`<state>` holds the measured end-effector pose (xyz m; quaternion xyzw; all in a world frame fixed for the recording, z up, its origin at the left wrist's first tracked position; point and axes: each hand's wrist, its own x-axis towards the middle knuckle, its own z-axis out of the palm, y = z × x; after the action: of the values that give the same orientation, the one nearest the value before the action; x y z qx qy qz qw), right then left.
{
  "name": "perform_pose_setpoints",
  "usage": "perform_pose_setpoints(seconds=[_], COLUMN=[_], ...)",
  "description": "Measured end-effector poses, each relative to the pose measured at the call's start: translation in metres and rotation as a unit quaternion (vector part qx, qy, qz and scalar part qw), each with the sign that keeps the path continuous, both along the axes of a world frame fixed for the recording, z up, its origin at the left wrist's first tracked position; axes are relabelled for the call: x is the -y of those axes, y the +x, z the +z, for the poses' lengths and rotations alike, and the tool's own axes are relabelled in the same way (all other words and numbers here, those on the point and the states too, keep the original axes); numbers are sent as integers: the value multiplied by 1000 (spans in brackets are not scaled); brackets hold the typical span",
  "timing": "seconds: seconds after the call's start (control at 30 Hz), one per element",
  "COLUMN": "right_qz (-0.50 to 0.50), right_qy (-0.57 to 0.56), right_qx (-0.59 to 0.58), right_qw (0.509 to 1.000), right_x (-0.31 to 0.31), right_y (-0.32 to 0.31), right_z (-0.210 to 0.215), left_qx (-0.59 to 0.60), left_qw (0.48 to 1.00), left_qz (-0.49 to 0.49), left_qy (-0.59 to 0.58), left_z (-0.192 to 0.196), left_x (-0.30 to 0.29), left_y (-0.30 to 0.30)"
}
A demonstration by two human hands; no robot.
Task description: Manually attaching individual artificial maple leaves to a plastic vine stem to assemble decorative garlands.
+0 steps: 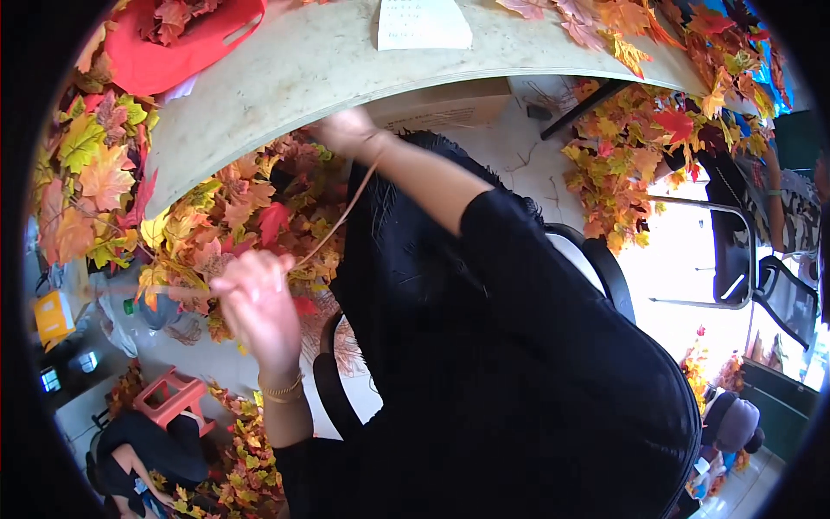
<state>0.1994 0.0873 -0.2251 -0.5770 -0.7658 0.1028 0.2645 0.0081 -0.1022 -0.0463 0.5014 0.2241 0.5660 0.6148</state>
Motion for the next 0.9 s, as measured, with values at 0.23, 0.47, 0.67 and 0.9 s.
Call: perform_pose_setpoints(seconds=[0.23, 0.47, 0.67, 0.9], right_qz=[423, 185, 197, 333], right_qy=[250, -296, -297, -398], right_qx=[-280, -22, -158, -202], right_qw=[825, 937, 921, 831], right_x=[135, 101, 88, 115], right_y=[-204, -128, -62, -116], right_z=[77, 17, 11, 20], left_qx=[-84, -244, -247, -230], left_qw=[973, 947, 956, 943], left_qz=[188, 196, 154, 204], left_qy=[107, -78, 26, 126], left_z=[39, -4, -13, 22], left_x=[14, 4, -12, -2], left_y=[-54, -47, -14, -13])
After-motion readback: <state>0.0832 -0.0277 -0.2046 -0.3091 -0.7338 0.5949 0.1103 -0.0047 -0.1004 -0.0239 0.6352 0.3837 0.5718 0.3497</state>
